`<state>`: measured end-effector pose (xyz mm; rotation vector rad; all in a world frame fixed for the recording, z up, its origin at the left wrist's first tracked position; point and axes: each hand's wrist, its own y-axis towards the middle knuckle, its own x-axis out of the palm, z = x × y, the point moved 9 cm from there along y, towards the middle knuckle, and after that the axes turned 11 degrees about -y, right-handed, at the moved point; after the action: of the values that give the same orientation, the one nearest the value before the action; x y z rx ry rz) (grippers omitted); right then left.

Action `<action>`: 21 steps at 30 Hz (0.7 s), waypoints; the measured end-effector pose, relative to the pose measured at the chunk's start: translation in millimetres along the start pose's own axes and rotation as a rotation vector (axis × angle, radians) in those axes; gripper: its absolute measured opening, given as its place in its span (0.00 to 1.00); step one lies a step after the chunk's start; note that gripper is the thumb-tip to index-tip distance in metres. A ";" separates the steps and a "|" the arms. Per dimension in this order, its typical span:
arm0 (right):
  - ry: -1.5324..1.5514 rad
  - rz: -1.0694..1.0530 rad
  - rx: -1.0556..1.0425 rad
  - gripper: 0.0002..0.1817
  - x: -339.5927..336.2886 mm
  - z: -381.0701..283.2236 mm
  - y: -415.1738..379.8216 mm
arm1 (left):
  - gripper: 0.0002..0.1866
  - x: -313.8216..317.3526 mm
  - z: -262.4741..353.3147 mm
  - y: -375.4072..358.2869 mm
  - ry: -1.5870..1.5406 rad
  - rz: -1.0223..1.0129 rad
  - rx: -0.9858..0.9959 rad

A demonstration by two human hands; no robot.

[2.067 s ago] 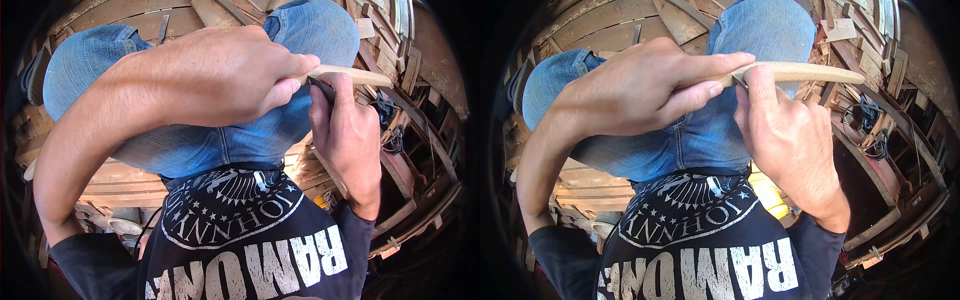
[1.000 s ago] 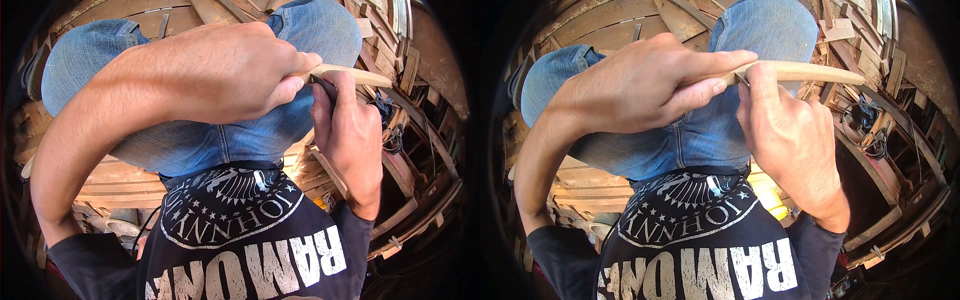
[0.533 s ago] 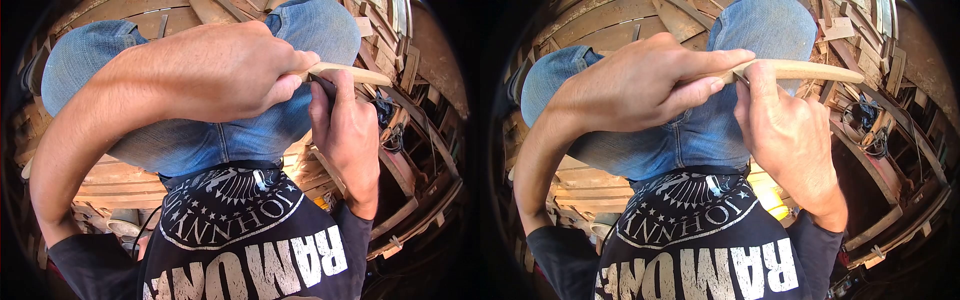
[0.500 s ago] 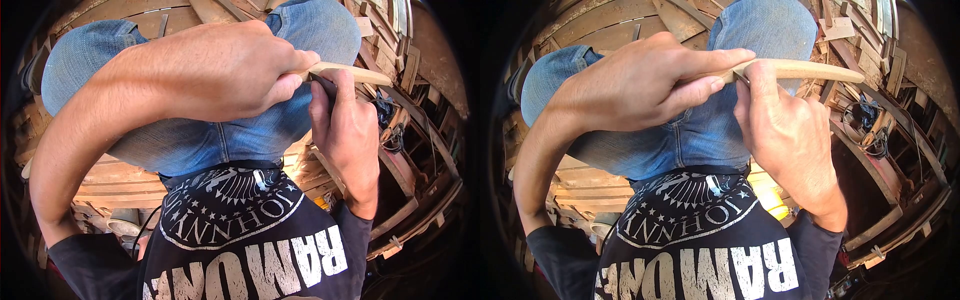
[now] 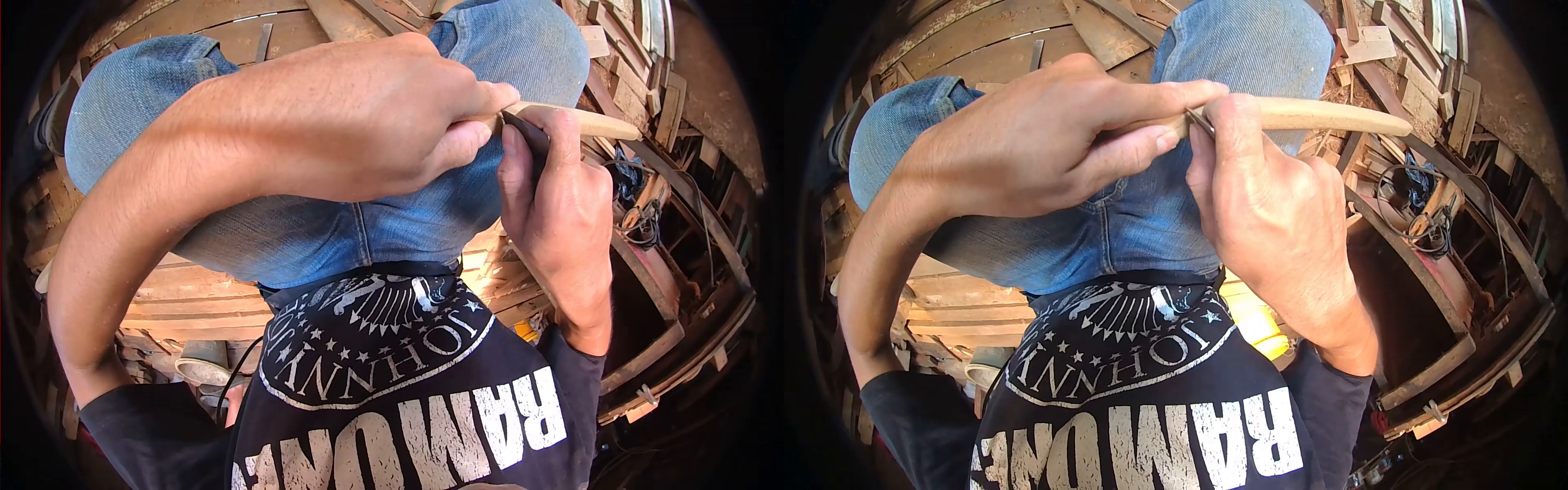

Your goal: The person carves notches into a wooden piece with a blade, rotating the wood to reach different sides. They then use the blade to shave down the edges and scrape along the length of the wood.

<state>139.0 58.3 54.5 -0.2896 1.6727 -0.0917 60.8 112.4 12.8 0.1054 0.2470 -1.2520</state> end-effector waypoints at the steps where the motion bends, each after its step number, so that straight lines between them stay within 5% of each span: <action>1: -0.009 0.008 0.002 0.12 -0.1 -0.4 -0.1 | 0.22 -1.0 1.8 -0.2 -0.001 0.011 0.027; 7: 0.029 0.058 -0.007 0.11 0.5 2.4 -2.6 | 0.12 -3.1 3.4 0.1 -0.088 -0.040 -0.100; 10: 0.038 0.061 -0.004 0.10 -2.8 0.6 -3.0 | 0.22 -0.4 0.6 -0.2 -0.079 0.008 0.006; 21: -0.039 -0.061 0.027 0.12 0.9 2.6 -4.0 | 0.22 1.1 -0.3 -0.2 -0.058 -0.025 -0.010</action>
<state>142.0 54.5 54.2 -0.3197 1.6229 -0.1533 61.0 111.4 12.3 0.0575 0.2049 -1.2763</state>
